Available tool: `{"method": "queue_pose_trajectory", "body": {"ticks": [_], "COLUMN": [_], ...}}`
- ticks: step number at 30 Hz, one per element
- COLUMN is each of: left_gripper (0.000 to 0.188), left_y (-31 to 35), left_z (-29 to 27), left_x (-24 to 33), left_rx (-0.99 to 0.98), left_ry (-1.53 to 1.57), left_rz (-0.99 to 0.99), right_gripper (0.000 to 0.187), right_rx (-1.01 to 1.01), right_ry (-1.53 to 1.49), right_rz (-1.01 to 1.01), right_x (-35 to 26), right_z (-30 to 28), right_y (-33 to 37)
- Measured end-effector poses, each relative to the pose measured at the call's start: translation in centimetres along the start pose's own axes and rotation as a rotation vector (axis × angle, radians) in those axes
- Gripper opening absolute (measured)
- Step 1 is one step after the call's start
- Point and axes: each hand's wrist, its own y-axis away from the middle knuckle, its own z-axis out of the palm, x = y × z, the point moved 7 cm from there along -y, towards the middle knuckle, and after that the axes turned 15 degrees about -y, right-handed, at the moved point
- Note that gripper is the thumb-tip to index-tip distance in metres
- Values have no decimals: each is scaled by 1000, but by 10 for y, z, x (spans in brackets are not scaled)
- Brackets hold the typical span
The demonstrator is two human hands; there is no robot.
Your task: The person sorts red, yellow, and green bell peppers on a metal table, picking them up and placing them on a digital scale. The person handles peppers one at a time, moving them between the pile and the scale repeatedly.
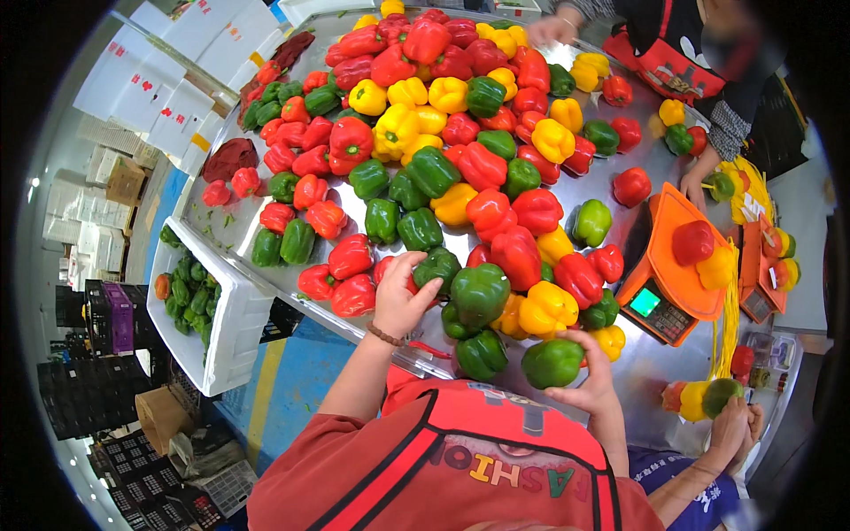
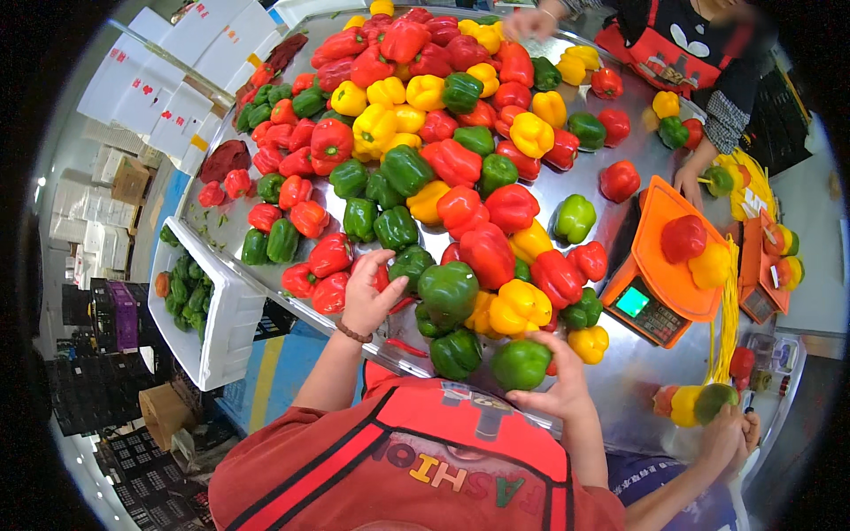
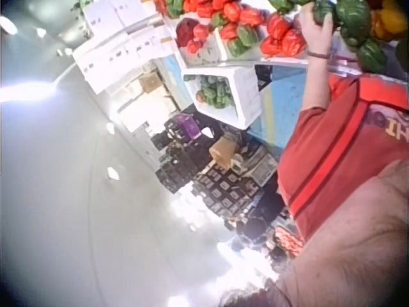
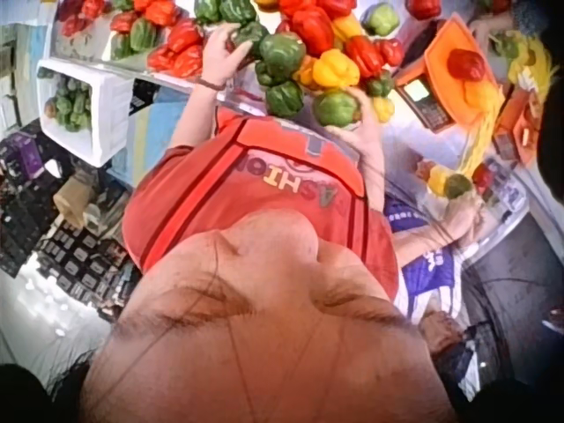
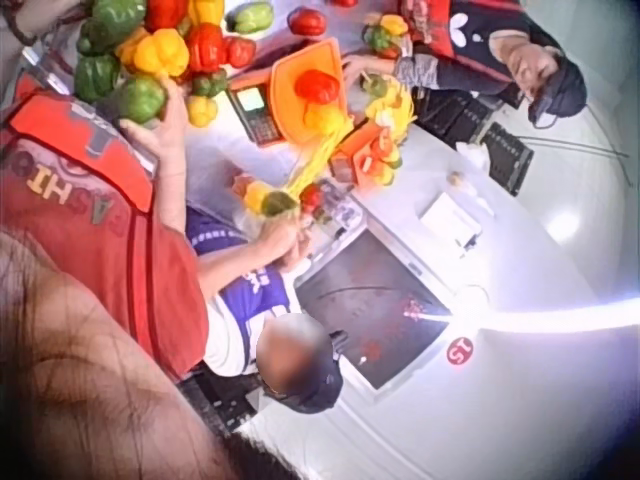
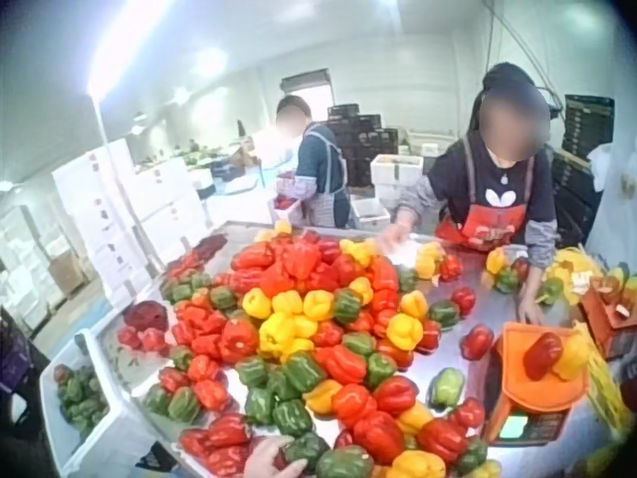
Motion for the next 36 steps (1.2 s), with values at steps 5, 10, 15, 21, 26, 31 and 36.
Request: {"method": "queue_pose_trajectory", "body": {"ticks": [5,10,15,21,26,31,36], "left_gripper": [54,66,76,72,50,42,61], "left_y": [-15,-77,-90,-44,-21,34,97], "left_z": [7,15,42,39,10,6,48], "left_x": [-24,-42,-36,-26,-5,-2,5], "left_rx": [94,137,15,145,58,-157,-382], "left_ry": [-2,-26,-234,-314,-141,17,149], "left_rz": [-39,-140,-133,-72,-58,-118,-80], "right_gripper": [82,74,63,55,64,86,96], "right_rx": [-67,-5,143,28,-218,-402,-418], "right_ry": [212,411,495,489,645,895,911], "right_rz": [91,-42,-127,-244,-150,-210,-137], "right_x": [12,35,36,16,12,12,40], "right_z": [20,29,31,46,89,115,131], "right_y": [13,31,41,30,-1,-13,-14]}}
